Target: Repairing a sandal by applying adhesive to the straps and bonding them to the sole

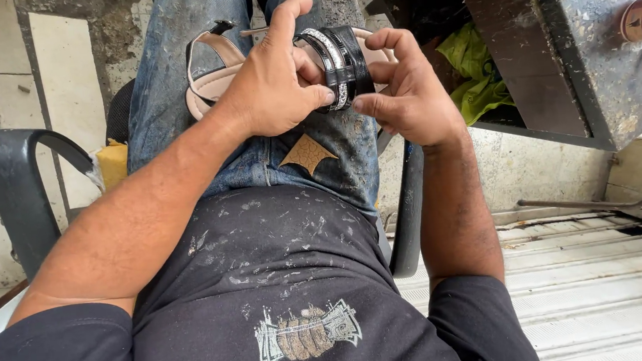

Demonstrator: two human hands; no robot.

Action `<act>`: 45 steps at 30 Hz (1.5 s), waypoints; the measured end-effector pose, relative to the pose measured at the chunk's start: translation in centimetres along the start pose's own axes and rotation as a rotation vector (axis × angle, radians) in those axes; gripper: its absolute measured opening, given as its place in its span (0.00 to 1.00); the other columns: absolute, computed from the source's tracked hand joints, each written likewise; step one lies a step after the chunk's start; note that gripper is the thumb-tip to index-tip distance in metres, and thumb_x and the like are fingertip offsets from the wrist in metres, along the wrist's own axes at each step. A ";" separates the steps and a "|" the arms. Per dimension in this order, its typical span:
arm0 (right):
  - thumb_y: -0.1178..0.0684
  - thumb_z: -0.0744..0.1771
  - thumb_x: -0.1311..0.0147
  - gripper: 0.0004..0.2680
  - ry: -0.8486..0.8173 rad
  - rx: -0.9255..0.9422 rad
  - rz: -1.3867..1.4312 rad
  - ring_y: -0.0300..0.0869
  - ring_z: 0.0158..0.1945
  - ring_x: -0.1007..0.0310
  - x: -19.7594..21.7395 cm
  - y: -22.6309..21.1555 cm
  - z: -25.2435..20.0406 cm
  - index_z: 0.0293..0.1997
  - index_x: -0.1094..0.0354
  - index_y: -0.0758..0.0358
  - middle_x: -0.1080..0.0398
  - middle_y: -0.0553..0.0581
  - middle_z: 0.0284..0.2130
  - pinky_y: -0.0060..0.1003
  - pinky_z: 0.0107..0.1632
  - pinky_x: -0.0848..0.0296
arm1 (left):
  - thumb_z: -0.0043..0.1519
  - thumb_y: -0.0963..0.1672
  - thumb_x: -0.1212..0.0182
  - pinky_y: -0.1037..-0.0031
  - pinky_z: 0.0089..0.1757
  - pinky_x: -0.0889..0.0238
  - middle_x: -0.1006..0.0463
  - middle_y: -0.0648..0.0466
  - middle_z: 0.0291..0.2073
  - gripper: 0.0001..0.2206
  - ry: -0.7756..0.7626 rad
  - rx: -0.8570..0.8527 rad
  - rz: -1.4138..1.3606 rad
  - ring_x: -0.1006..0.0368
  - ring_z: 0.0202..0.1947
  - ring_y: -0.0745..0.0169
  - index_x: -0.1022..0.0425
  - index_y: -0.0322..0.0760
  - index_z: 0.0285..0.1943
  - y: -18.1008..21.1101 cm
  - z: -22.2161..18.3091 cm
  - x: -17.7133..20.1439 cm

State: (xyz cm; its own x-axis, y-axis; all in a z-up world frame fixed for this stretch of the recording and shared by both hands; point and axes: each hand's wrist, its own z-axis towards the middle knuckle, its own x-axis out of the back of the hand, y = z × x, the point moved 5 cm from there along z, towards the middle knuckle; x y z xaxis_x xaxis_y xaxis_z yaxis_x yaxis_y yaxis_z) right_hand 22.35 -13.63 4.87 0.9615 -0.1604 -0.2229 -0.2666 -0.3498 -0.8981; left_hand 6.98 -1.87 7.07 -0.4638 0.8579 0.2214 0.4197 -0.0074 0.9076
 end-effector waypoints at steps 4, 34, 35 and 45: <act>0.65 0.65 0.40 0.23 0.106 -0.016 -0.041 0.31 0.14 0.45 -0.3 0.4 0.5 0.62 0.51 0.52 0.30 0.54 0.27 0.25 0.13 0.47 | 0.55 0.39 0.31 0.76 0.38 0.30 0.19 0.58 0.25 0.42 0.030 -0.044 0.033 0.23 0.27 0.67 0.57 0.37 0.76 -0.1 0.0 -0.9; 0.68 0.67 0.44 0.12 0.389 0.439 -0.598 0.40 0.21 0.28 2.5 -1.6 -1.2 0.53 0.42 0.68 0.22 0.62 0.34 0.31 0.18 0.31 | 0.64 0.42 0.35 0.71 0.36 0.25 0.21 0.51 0.27 0.42 -0.027 0.158 -0.180 0.24 0.26 0.60 0.68 0.34 0.78 1.8 -0.4 0.8; 0.65 0.68 0.43 0.13 0.481 0.455 -0.453 0.39 0.28 0.29 4.2 -0.5 -1.8 0.56 0.43 0.63 0.24 0.62 0.39 0.31 0.27 0.30 | 0.65 0.44 0.40 0.65 0.39 0.25 0.17 0.49 0.35 0.36 0.031 0.033 -0.018 0.21 0.32 0.58 0.62 0.32 0.77 2.4 -1.4 2.0; 0.64 0.65 0.36 0.14 0.230 0.650 -0.383 0.40 0.44 0.36 2.6 -3.5 2.2 0.55 0.36 0.69 0.36 0.55 0.42 0.33 0.48 0.31 | 0.47 0.44 0.40 0.49 0.51 0.37 0.25 0.47 0.59 0.42 -0.120 0.059 0.695 0.28 0.55 0.34 0.51 0.46 0.76 2.0 0.1 6.9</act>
State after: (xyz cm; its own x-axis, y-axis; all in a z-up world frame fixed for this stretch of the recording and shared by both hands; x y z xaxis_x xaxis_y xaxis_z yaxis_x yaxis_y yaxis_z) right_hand 25.95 -10.84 6.63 0.9218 -0.3497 0.1672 0.2411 0.1794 -0.9538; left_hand 4.72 4.11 10.33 0.0147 0.7150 0.6990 0.6304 -0.5492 0.5485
